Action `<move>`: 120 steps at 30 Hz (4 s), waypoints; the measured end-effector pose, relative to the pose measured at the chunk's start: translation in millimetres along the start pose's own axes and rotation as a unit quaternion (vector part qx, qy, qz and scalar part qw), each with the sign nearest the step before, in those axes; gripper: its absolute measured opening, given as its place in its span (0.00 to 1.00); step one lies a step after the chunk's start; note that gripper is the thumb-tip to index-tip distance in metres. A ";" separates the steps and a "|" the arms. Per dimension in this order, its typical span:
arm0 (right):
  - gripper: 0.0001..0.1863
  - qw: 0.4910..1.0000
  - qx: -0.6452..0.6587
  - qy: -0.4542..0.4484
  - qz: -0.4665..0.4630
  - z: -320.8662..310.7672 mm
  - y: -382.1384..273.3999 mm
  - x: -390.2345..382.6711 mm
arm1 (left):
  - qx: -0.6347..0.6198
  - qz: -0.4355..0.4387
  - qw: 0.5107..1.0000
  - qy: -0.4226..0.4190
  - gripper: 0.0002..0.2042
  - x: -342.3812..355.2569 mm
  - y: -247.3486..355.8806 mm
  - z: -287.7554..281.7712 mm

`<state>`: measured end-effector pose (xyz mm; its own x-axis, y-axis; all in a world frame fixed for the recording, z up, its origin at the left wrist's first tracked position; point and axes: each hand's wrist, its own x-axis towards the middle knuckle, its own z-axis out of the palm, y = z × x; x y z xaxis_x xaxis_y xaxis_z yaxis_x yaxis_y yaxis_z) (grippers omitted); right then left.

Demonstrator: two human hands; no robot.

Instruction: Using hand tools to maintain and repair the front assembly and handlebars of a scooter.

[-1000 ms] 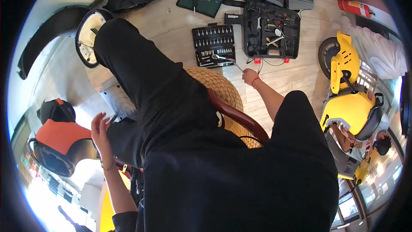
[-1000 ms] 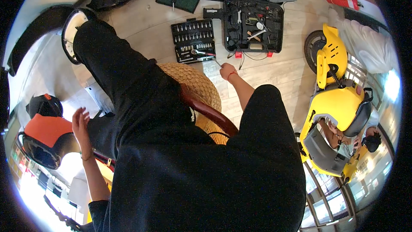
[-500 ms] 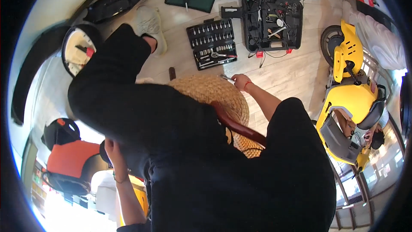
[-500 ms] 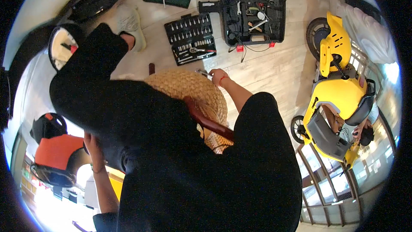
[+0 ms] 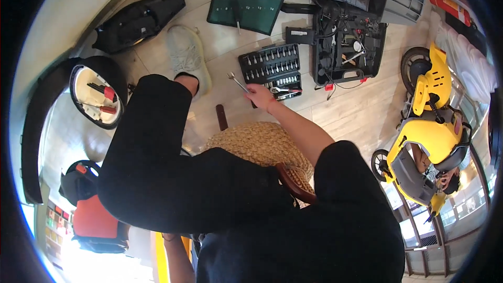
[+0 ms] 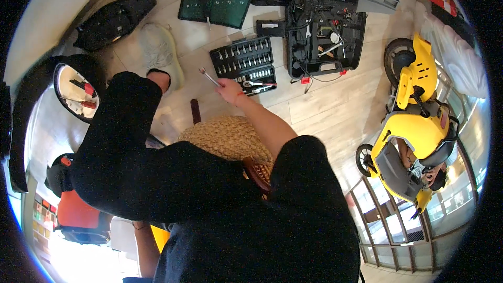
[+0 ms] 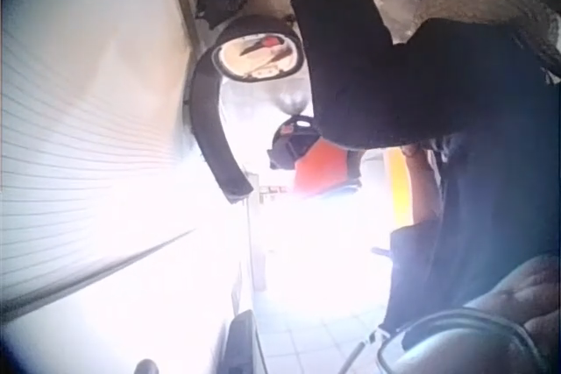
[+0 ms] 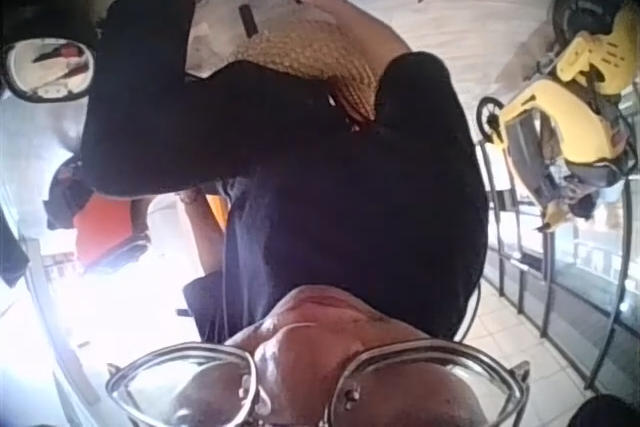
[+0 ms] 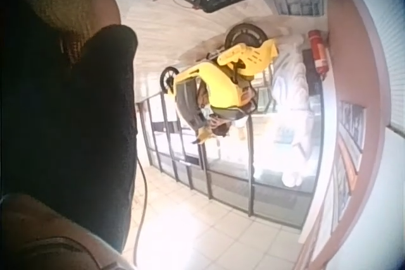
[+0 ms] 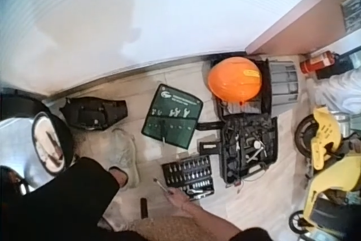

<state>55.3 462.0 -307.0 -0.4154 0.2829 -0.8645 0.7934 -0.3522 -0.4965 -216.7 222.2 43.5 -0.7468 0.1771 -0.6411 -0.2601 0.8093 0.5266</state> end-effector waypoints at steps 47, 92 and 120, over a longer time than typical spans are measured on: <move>0.13 0.931 -0.353 0.080 0.047 -76.2 35.8 -44.7 | 0.364 0.245 0.869 0.230 0.21 0.1 145.7 48.4; 0.22 0.934 -0.212 0.225 0.182 -13.0 12.6 -11.0 | 0.108 0.174 0.931 0.302 0.24 7.6 144.3 58.1; 0.14 0.914 -0.073 -0.022 -0.399 -14.2 -304.0 -217.6 | -0.097 0.256 0.931 0.239 0.13 -7.2 115.4 25.2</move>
<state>-89.2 520.2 33.1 -0.9028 0.3603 -0.2349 0.2787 0.0740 -0.9575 -226.0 328.4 94.8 -0.9784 0.2055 0.0201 0.1349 0.5622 0.8160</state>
